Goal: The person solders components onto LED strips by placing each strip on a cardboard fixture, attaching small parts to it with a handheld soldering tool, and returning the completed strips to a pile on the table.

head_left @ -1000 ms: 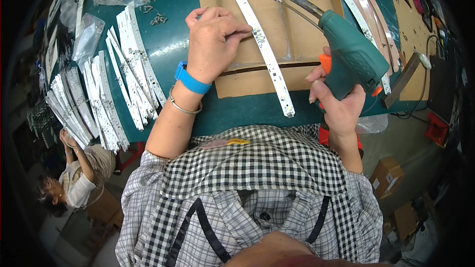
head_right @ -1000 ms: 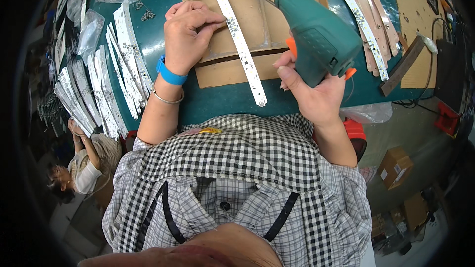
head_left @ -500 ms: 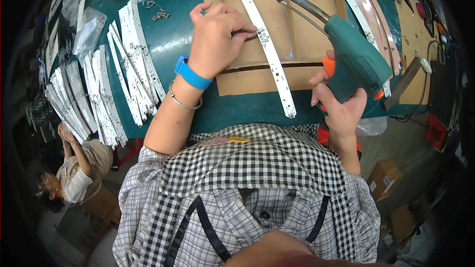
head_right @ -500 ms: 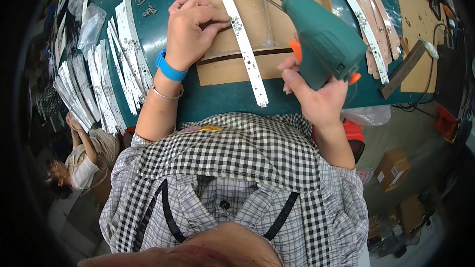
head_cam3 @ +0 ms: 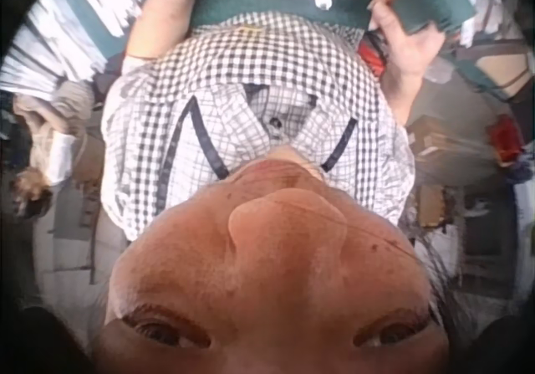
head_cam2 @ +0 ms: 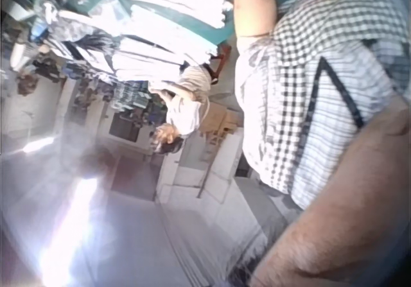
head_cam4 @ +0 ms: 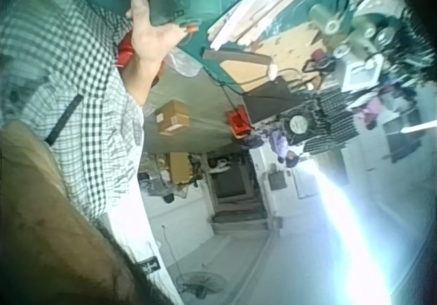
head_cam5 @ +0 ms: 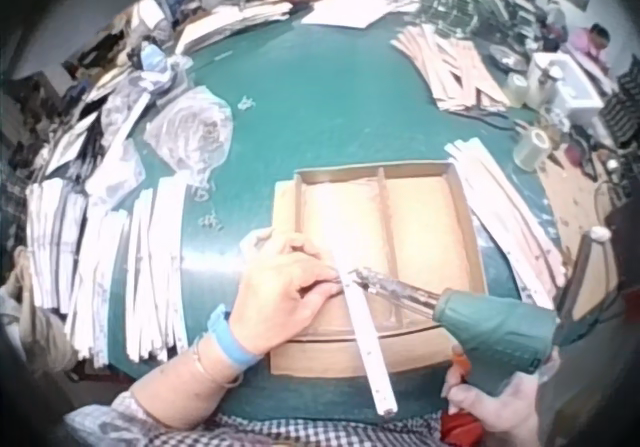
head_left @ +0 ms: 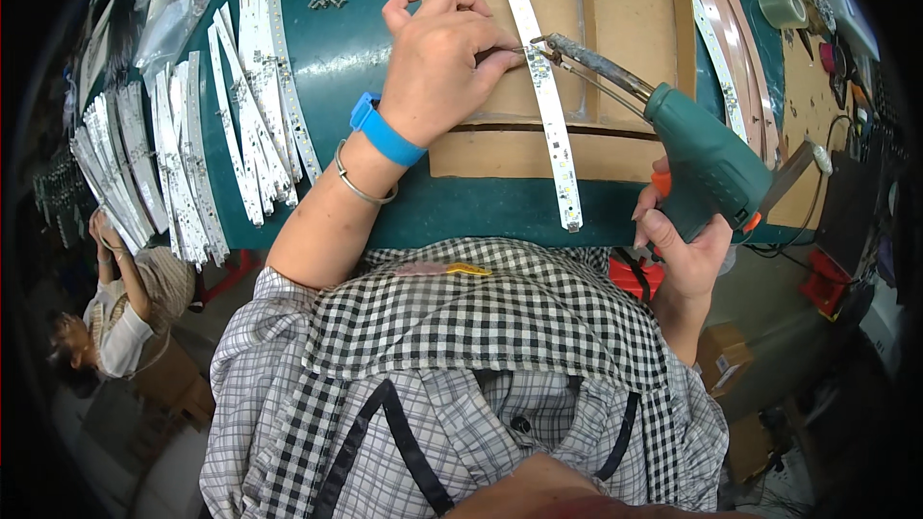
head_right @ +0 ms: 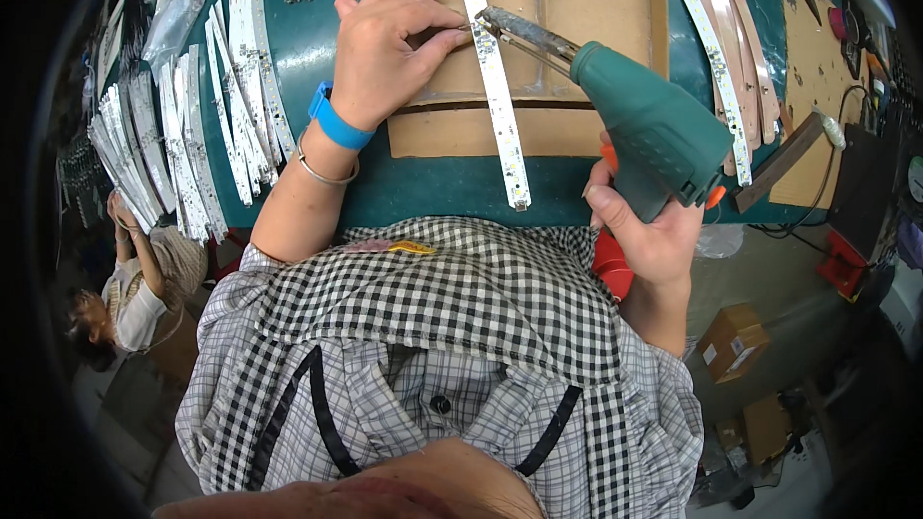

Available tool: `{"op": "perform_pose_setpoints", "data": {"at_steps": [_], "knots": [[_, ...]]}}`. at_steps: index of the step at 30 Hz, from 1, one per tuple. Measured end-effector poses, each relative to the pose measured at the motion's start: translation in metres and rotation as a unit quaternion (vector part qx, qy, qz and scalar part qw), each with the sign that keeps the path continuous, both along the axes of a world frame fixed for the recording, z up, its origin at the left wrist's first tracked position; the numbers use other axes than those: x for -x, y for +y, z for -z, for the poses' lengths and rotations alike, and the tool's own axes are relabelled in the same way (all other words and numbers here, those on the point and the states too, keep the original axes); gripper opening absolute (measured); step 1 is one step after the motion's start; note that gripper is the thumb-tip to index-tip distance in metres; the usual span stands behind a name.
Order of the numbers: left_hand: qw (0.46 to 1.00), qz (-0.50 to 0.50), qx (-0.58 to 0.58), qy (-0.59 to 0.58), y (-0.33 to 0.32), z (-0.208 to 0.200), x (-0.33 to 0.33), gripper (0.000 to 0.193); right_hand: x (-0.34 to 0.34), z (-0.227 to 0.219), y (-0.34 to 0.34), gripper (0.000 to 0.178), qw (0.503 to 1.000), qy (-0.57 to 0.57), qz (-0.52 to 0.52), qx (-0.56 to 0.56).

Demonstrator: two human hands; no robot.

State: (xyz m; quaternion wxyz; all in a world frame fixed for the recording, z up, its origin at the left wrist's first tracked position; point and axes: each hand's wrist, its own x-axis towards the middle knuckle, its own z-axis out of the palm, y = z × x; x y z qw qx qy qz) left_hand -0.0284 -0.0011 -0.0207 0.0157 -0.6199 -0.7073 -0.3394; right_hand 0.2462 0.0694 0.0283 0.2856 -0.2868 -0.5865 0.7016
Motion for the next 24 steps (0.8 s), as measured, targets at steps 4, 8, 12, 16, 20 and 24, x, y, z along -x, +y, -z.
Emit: {"op": "perform_pose_setpoints", "data": {"at_steps": [4, 8, 12, 16, 20, 24], "knots": [[1.0, -0.004, 0.0, -0.007, 0.0, 0.0, -0.001, 0.013, -0.001, 0.001, 0.001, 0.045, 1.0, -0.029, -0.011, 0.007], [1.0, -0.002, 0.002, -0.004, -0.002, 0.0, -0.001, 0.013, -0.009, -0.004, 0.006, 0.05, 0.99, -0.128, -0.042, 0.038], [1.0, 0.0, 0.002, 0.001, -0.001, 0.001, -0.001, 0.013, -0.003, -0.008, 0.006, 0.05, 0.993, -0.113, -0.04, 0.014], [1.0, -0.003, 0.004, 0.004, -0.001, 0.001, -0.002, 0.013, 0.0, -0.01, 0.008, 0.051, 0.993, -0.114, -0.027, -0.015], [1.0, -0.004, 0.006, 0.001, -0.001, 0.001, -0.002, 0.013, -0.005, -0.008, 0.009, 0.053, 0.99, -0.133, -0.037, -0.009], [1.0, -0.001, 0.006, -0.003, -0.001, 0.0, -0.001, 0.013, -0.007, -0.007, 0.009, 0.057, 0.994, -0.105, -0.019, 0.005]]}}
